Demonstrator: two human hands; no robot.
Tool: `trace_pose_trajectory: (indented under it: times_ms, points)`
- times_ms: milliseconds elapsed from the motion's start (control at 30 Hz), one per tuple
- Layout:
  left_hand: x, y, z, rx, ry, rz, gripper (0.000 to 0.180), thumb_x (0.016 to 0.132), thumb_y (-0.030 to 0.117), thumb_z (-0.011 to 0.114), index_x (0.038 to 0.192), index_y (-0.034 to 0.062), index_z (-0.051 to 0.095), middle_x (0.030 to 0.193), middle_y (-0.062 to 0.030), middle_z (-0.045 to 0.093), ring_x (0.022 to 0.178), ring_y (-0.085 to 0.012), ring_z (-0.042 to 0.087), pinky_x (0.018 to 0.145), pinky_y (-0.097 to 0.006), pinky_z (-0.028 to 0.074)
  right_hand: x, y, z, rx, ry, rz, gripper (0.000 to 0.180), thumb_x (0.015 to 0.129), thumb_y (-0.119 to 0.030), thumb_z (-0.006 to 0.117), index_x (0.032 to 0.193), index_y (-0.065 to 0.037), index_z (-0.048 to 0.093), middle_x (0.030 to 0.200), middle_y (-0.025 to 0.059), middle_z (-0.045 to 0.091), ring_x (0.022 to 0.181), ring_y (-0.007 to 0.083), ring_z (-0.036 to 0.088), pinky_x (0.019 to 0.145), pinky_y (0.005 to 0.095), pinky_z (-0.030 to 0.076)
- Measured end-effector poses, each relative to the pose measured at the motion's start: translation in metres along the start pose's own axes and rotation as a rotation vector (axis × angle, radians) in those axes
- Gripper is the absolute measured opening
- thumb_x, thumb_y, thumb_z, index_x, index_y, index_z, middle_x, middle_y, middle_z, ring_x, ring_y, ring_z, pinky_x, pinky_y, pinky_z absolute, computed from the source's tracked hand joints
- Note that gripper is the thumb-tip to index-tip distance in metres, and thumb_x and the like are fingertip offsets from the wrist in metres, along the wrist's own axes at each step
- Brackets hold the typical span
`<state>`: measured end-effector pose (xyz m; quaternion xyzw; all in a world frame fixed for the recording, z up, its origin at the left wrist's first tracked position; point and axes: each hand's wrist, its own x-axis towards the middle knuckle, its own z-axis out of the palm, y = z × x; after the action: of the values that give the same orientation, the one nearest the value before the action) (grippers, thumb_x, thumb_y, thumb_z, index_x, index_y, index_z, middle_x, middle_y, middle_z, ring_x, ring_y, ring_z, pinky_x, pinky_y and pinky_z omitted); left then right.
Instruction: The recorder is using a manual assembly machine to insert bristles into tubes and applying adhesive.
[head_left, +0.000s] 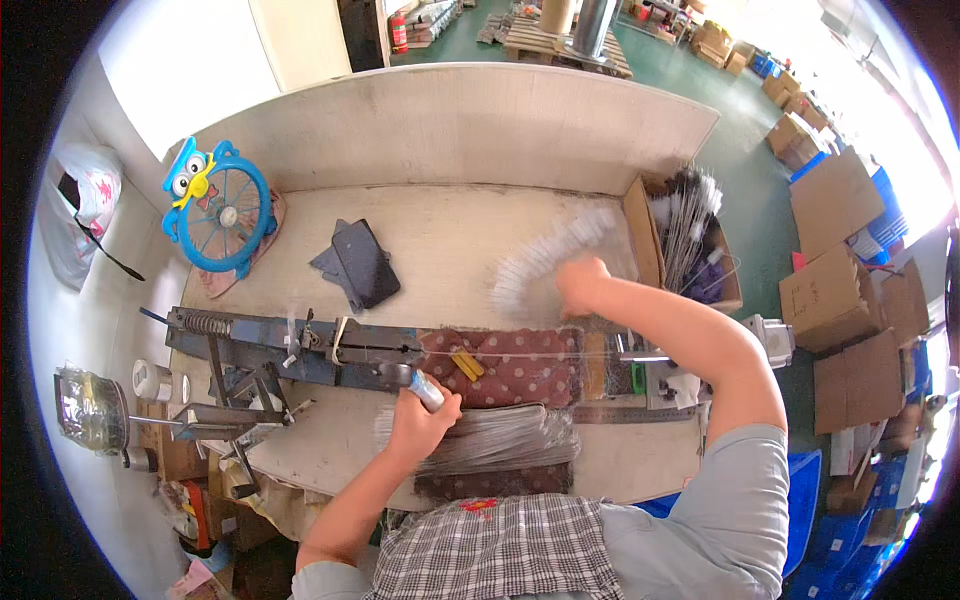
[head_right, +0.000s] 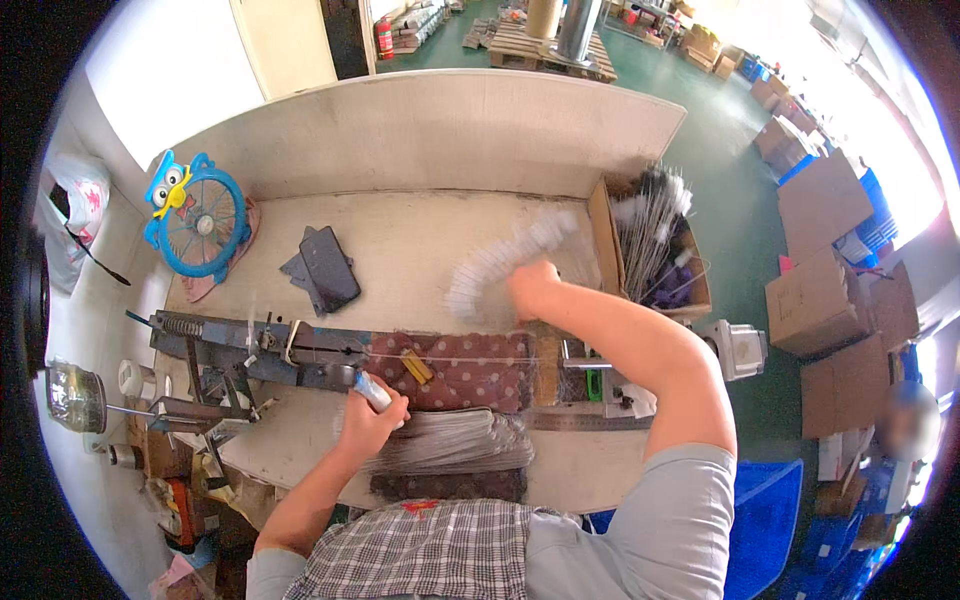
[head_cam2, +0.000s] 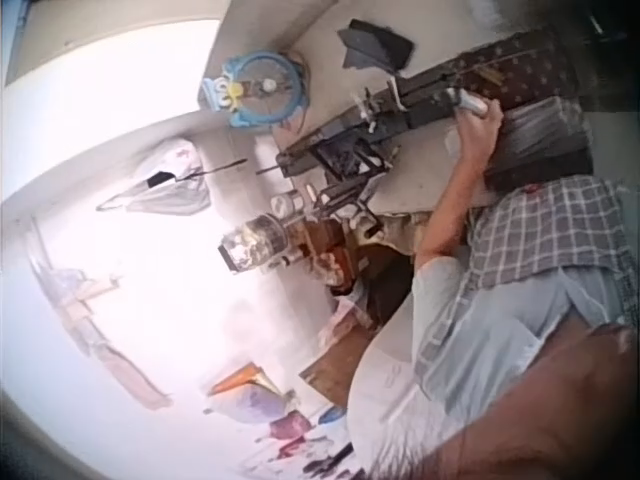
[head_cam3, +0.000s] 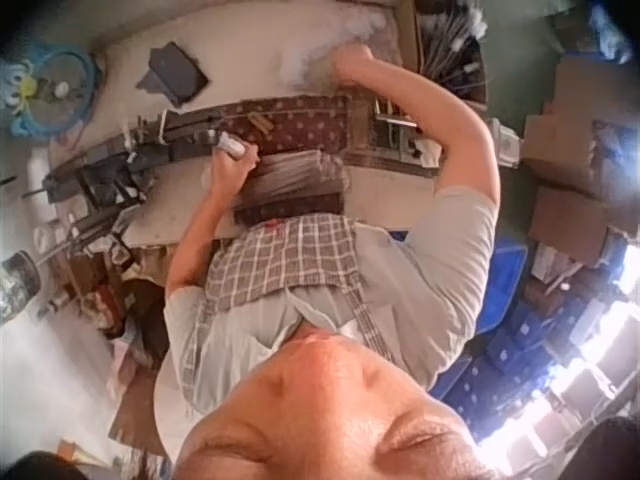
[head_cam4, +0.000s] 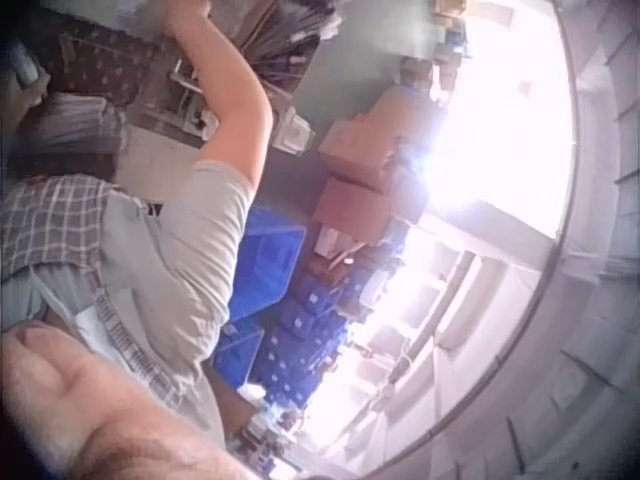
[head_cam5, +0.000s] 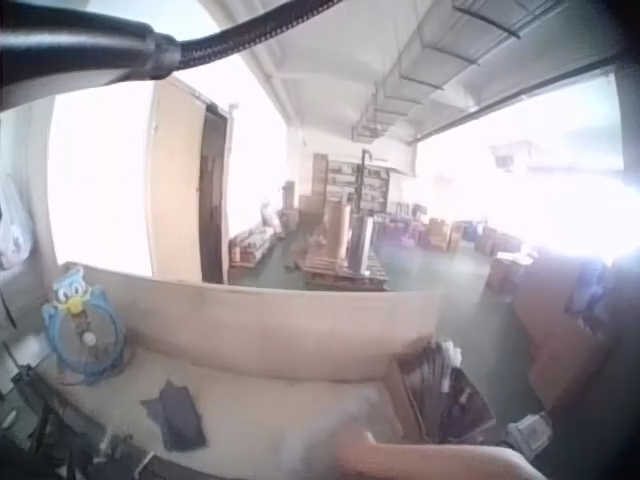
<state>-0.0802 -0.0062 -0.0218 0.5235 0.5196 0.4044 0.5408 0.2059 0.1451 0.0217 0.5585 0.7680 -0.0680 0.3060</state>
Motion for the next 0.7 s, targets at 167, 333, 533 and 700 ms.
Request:
trace_pose_trajectory:
  times_ms: [167, 333, 533, 700]
  points:
    - [-0.022, -0.013, -0.043, 0.374, 0.075, 0.195, 0.028, 0.079, 0.014, 0.068, 0.101, 0.0028, 0.055, 0.086, -0.0067, 0.06, 0.077, -0.0142, 0.06, 0.07, -0.029, 0.049, 0.033, 0.03, 0.04, 0.082, 0.004, 0.099, 0.043, 0.074, -0.039, 0.069, 0.102, -0.007, 0.067, 0.101, 0.0098, 0.067, 0.093, 0.0263, 0.065, 0.077, 0.04, 0.053]
    - [-0.065, -0.049, -0.091, 0.085, 0.446, -0.087, 0.023, 0.084, 0.008, 0.061, 0.106, 0.0029, 0.055, 0.09, -0.0056, 0.059, 0.08, -0.0131, 0.058, 0.072, -0.027, 0.048, 0.052, 0.095, 0.032, 0.184, 0.06, 0.5, 0.03, 0.078, -0.024, 0.06, 0.103, -0.008, 0.068, 0.112, 0.0125, 0.064, 0.101, 0.0281, 0.063, 0.082, 0.0408, 0.052]
    - [-0.073, -0.05, -0.093, -0.261, 0.561, -0.146, 0.019, 0.086, 0.004, 0.057, 0.104, 0.002, 0.054, 0.084, -0.0033, 0.056, 0.07, -0.0128, 0.055, 0.064, -0.027, 0.046, 0.049, 0.122, 0.052, 0.374, 0.077, 0.45, 0.027, 0.08, -0.022, 0.059, 0.088, 0.003, 0.068, 0.082, 0.018, 0.068, 0.075, 0.0305, 0.068, 0.066, 0.0392, 0.055]
    - [-0.087, -0.059, -0.101, -0.236, 0.568, -0.145, 0.018, 0.086, 0.003, 0.056, 0.104, 0.0007, 0.054, 0.084, -0.0048, 0.057, 0.067, -0.0128, 0.056, 0.062, -0.026, 0.048, 0.045, 0.121, 0.042, 0.512, 0.003, 0.336, 0.028, 0.082, -0.013, 0.051, 0.081, 0.011, 0.065, 0.067, 0.0198, 0.066, 0.054, 0.0292, 0.067, 0.053, 0.0392, 0.056]
